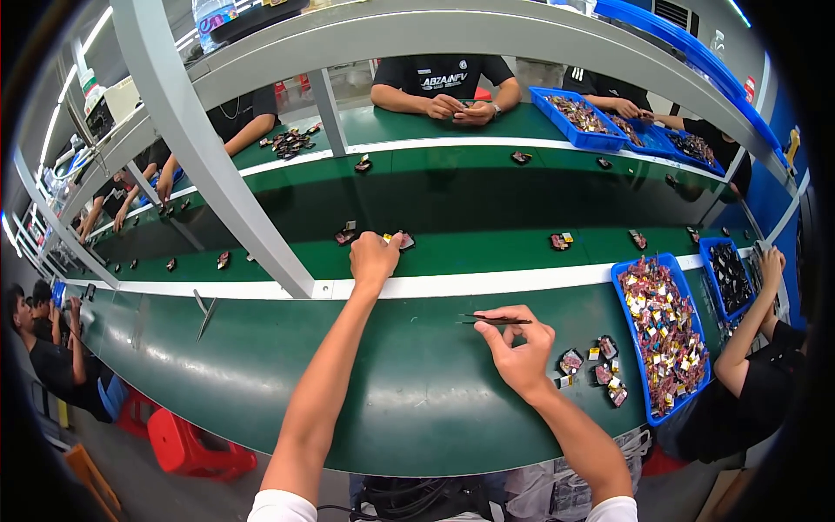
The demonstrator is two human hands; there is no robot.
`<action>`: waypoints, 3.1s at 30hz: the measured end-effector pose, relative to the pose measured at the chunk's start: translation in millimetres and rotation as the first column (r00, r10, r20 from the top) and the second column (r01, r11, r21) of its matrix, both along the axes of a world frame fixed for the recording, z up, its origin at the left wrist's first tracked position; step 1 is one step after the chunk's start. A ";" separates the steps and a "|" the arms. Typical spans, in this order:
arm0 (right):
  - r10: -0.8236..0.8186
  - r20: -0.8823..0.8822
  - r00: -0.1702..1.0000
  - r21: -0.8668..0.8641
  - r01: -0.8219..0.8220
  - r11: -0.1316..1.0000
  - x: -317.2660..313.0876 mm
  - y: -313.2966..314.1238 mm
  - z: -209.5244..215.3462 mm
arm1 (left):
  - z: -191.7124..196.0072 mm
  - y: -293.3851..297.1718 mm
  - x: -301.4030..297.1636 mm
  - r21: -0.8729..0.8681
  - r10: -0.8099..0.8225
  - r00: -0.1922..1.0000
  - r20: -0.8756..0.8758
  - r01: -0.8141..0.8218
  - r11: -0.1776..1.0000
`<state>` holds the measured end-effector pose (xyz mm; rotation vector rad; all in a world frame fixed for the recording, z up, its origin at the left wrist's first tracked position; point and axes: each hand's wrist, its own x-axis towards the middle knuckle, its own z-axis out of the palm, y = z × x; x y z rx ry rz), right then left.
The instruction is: Manually assemble small electronic components or sensors on a production line using tweezers.
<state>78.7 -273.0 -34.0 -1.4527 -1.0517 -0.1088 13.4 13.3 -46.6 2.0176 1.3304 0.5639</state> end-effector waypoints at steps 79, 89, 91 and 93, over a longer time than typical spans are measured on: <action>0.169 -0.662 0.731 -0.197 -0.387 0.901 -9.8 -3.3 8.4 | 13.2 -147.5 -103.9 0.311 -0.601 0.692 0.400 0.514 0.799; 0.129 -0.775 0.619 -0.200 -0.434 0.878 -4.2 -4.9 22.2 | 18.0 -140.2 -106.6 -0.337 -0.300 0.721 0.624 0.595 0.730; 0.169 -0.830 0.531 -0.129 -0.478 0.869 -1.7 -6.3 22.9 | 15.9 -135.7 -106.0 -0.422 -0.250 0.664 0.704 0.675 0.606; 0.188 -0.838 0.512 -0.098 -0.480 0.872 -1.3 -7.1 22.9 | 14.8 -134.5 -105.8 -0.426 -0.245 0.654 0.716 0.687 0.589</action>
